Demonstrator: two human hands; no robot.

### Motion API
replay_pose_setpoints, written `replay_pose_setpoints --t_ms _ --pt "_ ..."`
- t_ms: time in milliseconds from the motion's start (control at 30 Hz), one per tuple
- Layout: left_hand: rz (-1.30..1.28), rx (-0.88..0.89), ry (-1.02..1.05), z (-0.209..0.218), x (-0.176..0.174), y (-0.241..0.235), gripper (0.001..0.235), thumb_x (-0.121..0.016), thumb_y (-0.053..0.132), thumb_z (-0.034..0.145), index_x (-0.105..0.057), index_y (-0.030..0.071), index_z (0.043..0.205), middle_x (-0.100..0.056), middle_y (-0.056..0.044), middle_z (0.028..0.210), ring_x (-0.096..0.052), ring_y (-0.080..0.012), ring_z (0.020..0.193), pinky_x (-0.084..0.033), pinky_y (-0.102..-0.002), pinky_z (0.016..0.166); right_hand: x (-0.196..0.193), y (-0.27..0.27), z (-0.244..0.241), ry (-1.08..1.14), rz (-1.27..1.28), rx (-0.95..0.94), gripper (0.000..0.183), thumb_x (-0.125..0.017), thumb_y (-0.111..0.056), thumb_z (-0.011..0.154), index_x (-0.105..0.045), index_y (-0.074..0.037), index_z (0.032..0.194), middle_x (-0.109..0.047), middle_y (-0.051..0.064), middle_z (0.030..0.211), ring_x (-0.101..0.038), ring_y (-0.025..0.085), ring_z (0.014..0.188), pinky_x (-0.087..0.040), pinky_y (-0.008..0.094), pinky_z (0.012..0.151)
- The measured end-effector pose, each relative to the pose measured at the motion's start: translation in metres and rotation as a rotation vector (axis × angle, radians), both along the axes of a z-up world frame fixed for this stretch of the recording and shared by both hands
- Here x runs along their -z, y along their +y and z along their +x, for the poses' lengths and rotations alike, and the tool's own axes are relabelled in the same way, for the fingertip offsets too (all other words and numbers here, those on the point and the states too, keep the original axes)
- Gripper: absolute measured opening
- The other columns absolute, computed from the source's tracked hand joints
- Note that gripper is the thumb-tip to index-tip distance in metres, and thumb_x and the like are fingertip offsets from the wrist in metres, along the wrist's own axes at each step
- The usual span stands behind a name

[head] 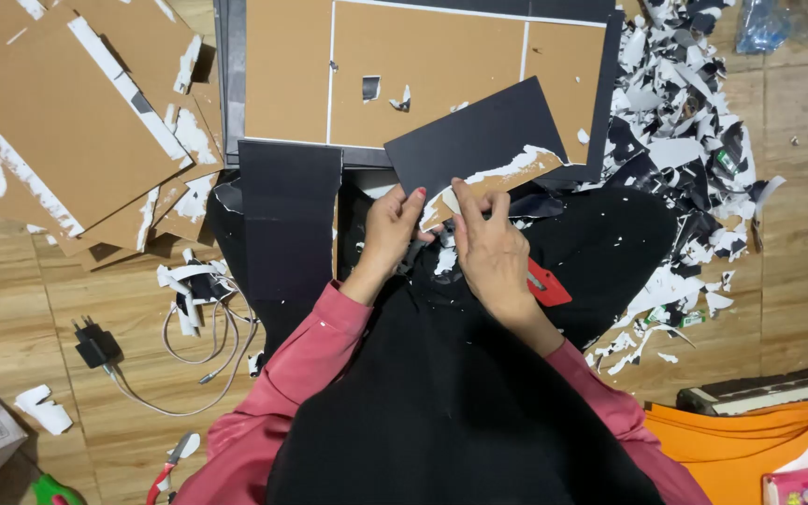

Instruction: Peeling paper layers from cardboard and trimming edges with a utility knife and scissors

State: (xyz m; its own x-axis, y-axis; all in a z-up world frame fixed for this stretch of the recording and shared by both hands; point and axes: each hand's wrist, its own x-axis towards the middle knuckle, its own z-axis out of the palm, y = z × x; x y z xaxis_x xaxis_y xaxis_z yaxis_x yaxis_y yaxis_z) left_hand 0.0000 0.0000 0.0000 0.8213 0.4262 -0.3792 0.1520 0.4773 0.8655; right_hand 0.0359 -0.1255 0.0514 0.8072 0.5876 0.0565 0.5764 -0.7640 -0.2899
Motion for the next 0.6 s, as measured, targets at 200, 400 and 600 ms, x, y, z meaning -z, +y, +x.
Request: replay_pose_setpoints --t_ms 200,400,600 --pt "0.003 -0.008 -0.012 -0.001 -0.003 0.001 0.021 -0.05 0.013 0.089 -0.057 -0.006 0.096 -0.063 -0.021 0.069 -0.065 -0.0241 0.053 -0.057 -0.024 0.043 0.003 0.003 -0.001 0.022 -0.051 0.001 0.037 -0.038 -0.028 0.094 -0.04 -0.031 0.132 -0.034 0.005 0.097 -0.063 0.036 0.065 -0.053 0.047 0.059" --pt "0.075 -0.013 0.023 -0.002 -0.015 -0.001 0.022 -0.05 0.013 0.089 -0.057 -0.007 0.094 -0.063 -0.022 0.066 -0.064 -0.0242 0.051 -0.056 -0.023 0.042 -0.012 0.0 0.011 0.165 -0.105 -0.078 0.037 -0.038 -0.024 0.094 -0.041 -0.029 0.131 -0.034 0.006 0.094 -0.062 0.04 0.065 -0.052 0.051 0.059" --pt "0.14 0.001 0.026 -0.003 -0.004 0.003 0.021 -0.05 0.013 0.088 -0.058 -0.005 0.093 -0.063 -0.022 0.064 -0.064 -0.0234 0.049 -0.056 -0.023 0.041 -0.033 0.0 0.044 0.149 -0.218 -0.32 0.036 -0.039 -0.022 0.092 -0.045 -0.031 0.126 -0.037 0.003 0.087 -0.065 0.034 0.06 -0.053 0.045 0.056"
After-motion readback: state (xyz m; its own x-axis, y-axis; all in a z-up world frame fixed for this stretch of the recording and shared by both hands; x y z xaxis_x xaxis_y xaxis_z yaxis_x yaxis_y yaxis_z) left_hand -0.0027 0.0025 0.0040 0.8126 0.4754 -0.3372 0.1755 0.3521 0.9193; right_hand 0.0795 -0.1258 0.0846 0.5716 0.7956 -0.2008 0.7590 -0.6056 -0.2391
